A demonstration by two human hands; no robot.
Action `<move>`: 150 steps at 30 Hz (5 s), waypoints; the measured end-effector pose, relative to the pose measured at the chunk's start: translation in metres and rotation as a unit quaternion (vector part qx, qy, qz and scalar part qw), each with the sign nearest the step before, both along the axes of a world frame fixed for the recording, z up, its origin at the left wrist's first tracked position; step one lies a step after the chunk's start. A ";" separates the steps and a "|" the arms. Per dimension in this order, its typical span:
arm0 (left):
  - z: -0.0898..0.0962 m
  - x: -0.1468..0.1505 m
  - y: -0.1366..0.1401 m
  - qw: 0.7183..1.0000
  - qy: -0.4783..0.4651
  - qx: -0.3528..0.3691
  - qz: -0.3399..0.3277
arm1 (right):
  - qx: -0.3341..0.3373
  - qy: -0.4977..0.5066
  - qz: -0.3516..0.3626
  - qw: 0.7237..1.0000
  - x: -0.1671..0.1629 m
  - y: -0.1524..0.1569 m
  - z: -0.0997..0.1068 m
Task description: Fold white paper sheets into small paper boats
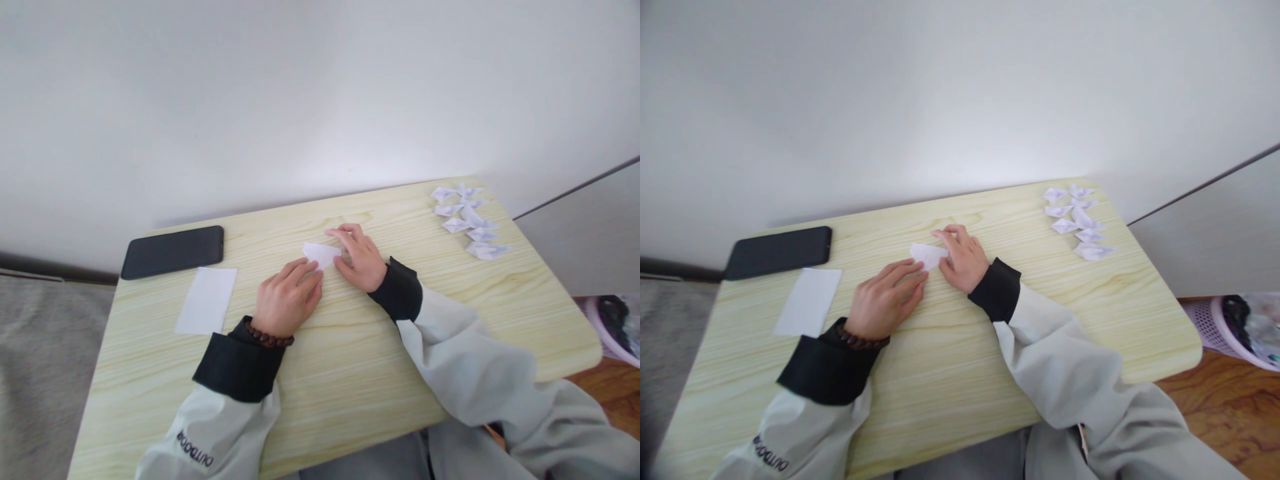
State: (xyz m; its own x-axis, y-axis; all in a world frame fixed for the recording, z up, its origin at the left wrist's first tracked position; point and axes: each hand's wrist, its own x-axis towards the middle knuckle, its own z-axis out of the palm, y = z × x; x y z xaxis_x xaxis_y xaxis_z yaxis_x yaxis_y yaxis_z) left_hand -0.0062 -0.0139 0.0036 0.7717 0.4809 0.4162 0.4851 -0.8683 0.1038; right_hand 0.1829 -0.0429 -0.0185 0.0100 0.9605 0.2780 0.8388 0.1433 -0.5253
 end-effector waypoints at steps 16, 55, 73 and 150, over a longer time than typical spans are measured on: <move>-0.004 -0.002 0.003 1.000 -0.012 -0.003 -0.019 | 0.000 -0.022 -0.005 1.000 -0.002 0.000 0.000; -0.013 -0.002 0.015 0.993 -0.015 -0.056 0.102 | 0.017 -0.044 0.090 0.995 0.002 -0.001 -0.002; -0.011 0.001 0.012 0.995 -0.037 0.008 0.090 | 0.074 0.008 0.144 0.987 0.003 0.000 -0.004; -0.005 0.001 0.023 0.952 -0.090 -0.292 0.018 | 0.050 0.140 0.151 0.977 -0.006 -0.009 0.004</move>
